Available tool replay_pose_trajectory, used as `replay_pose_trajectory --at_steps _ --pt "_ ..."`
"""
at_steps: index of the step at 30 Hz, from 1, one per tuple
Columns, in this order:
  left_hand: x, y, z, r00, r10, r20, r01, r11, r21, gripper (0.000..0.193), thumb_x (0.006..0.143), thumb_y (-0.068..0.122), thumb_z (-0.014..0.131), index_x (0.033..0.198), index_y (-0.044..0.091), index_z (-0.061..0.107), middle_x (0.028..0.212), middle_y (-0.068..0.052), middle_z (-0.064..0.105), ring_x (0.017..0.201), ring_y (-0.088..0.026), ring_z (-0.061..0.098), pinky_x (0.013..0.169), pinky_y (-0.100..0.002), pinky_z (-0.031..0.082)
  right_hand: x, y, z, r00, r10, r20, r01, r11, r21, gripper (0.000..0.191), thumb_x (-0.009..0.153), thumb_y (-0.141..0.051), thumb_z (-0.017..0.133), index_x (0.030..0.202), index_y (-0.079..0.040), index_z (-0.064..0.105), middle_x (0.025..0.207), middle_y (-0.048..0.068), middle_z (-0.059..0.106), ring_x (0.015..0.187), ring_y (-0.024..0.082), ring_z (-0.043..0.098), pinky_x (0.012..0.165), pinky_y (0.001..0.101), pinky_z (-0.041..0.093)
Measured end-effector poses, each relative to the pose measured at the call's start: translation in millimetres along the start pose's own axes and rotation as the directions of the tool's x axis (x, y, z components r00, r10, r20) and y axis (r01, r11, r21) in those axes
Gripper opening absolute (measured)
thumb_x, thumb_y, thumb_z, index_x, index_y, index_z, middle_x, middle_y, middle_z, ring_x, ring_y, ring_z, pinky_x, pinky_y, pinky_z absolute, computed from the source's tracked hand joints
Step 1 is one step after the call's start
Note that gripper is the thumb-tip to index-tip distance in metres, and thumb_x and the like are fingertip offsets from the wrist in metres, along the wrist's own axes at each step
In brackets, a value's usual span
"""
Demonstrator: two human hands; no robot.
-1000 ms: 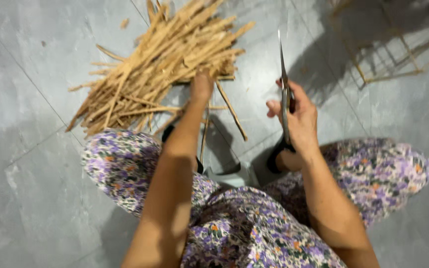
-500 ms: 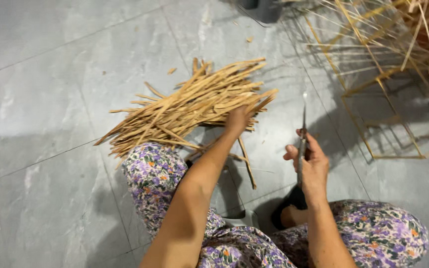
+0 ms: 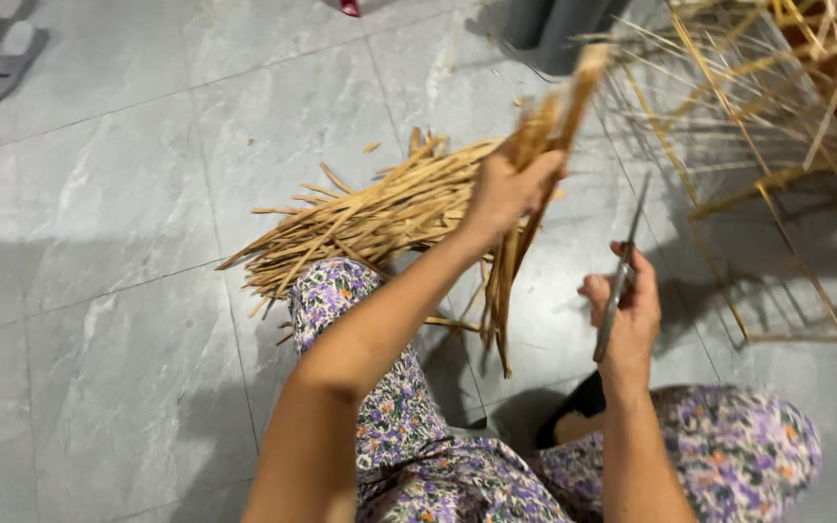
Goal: The person retrieves a bundle of dried sticks, carries it to a work area, and sits on a small stool. Using shears, the person repeatedly cuts the sticks into shorter lengths, placing the cut pieces on the floor.
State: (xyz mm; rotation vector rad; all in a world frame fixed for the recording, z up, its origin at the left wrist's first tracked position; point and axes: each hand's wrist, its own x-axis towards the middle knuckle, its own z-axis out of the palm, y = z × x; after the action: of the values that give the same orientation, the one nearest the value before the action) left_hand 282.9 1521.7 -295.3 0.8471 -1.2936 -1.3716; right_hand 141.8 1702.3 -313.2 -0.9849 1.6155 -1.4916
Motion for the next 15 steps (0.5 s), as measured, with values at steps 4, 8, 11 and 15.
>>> replay_pose_trajectory --at_steps 4,8,11,15 --pt "-39.8 -18.5 0.8 0.972 -0.232 0.035 0.232 0.934 -0.272 0.016 0.095 0.019 0.068 0.102 0.005 0.066 0.084 -0.008 0.076 0.046 -0.005 0.052 0.039 -0.023 0.043 -2.3 5.2 -4.1 0.997 -0.071 0.043 0.072 0.997 -0.018 0.061 0.092 -0.014 0.077 0.147 -0.006 0.052 0.107 0.002 0.061 0.093 0.009 0.057 0.078 0.0224 0.048" --pt "-65.9 -29.6 15.4 0.953 -0.271 0.134 0.294 0.935 -0.199 0.017 0.096 0.02 0.068 0.101 0.004 0.065 0.085 -0.009 0.076 0.047 -0.005 0.053 0.04 -0.023 0.041 -7.2 1.0 -6.7 0.997 -0.023 0.079 0.029 0.997 -0.078 0.065 0.089 -0.019 0.079 0.146 -0.007 0.051 0.113 0.005 0.063 0.102 0.012 0.059 0.088 0.027 0.05" --pt "-80.1 -30.2 21.1 0.928 -0.318 0.195 0.35 0.923 -0.162 0.018 0.096 0.02 0.068 0.102 0.003 0.067 0.083 -0.009 0.076 0.047 -0.005 0.053 0.041 -0.023 0.04 -5.0 -4.7 -6.6 0.994 -0.08 0.078 0.085 0.995 -0.058 0.068 0.089 -0.023 0.081 0.147 -0.006 0.05 0.115 0.006 0.063 0.106 0.013 0.06 0.092 0.028 0.05" --pt "-96.1 -28.2 27.5 0.895 -0.377 0.24 0.411 0.905 -0.108 0.019 0.094 0.021 0.071 0.101 0.005 0.065 0.075 -0.002 0.069 0.046 -0.005 0.054 0.041 -0.021 0.04 -5.4 -12.4 -12.8 0.998 -0.037 0.044 0.043 0.987 -0.157 0.069 0.089 -0.025 0.082 0.148 -0.007 0.052 0.113 0.005 0.064 0.102 0.013 0.061 0.089 0.0274 0.051"
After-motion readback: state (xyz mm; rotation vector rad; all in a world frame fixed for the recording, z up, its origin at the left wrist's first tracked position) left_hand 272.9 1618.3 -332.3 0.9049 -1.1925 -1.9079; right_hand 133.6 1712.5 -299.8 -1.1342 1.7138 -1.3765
